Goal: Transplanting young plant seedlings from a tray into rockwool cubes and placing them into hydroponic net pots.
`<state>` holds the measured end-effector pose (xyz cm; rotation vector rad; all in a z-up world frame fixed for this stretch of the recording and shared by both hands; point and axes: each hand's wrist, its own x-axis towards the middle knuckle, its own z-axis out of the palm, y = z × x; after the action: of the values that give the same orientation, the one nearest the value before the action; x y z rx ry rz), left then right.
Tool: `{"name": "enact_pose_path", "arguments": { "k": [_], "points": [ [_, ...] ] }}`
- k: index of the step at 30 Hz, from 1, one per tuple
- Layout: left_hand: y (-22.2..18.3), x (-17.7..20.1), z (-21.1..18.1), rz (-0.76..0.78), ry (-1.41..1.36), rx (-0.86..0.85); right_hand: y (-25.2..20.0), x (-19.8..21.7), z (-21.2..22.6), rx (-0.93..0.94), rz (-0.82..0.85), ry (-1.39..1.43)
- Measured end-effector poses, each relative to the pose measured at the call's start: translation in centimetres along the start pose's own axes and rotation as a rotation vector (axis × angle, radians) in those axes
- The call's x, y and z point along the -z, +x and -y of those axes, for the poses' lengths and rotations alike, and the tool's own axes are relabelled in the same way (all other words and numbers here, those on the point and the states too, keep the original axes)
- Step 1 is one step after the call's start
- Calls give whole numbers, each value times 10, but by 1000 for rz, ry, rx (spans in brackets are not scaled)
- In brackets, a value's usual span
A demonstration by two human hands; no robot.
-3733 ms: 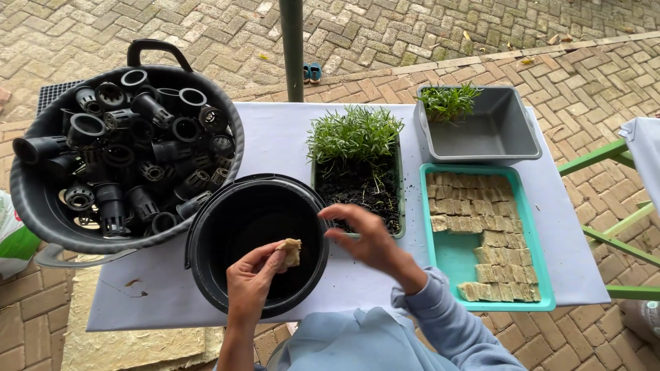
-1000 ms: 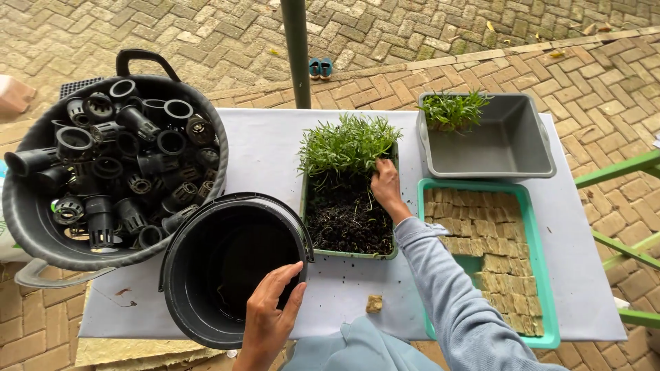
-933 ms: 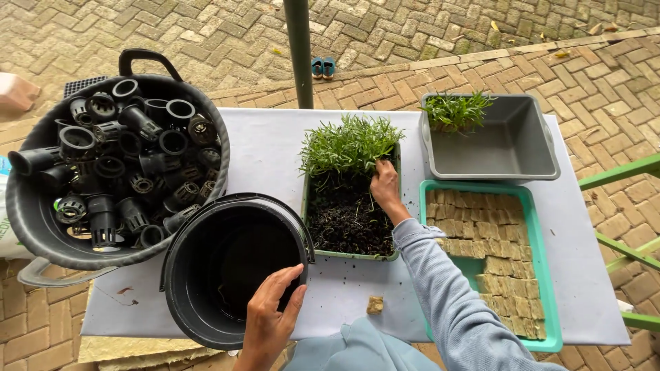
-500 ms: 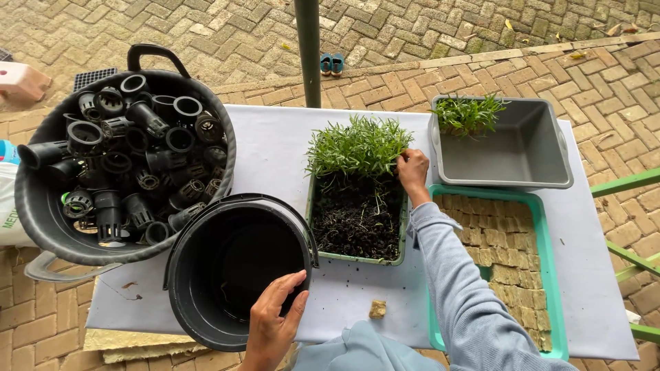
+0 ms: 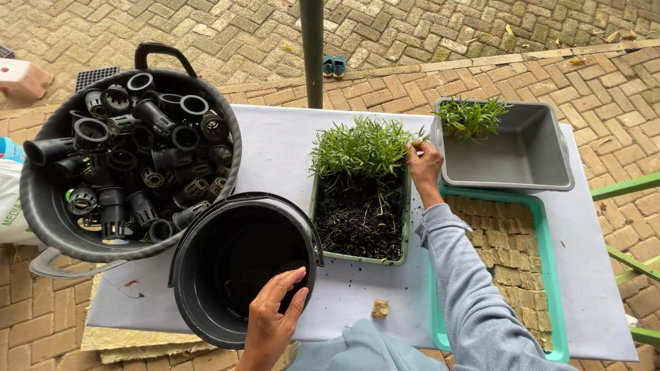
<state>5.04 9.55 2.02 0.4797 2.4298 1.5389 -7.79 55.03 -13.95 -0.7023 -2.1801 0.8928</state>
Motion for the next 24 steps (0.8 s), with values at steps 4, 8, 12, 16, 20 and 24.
{"name": "enact_pose_path", "arguments": {
  "k": [4,8,12,16,20,24],
  "points": [
    [2,-2,5,-4,1,-74,4,32,27,-55,56,106],
    [7,-1,5,-2,-3,-123,-1,69,45,-146,236,197],
    [18,6,-21,25,-23,-267,-23,98,60,-171,501,352],
    [34,0,-41,90,-80,-198,-46,97,71,-182,627,377],
    [60,-17,-50,99,-59,-353,-70,93,84,-173,724,469],
    [86,-39,-55,155,-39,-184,-87,98,118,-123,801,530]
  ]
}}
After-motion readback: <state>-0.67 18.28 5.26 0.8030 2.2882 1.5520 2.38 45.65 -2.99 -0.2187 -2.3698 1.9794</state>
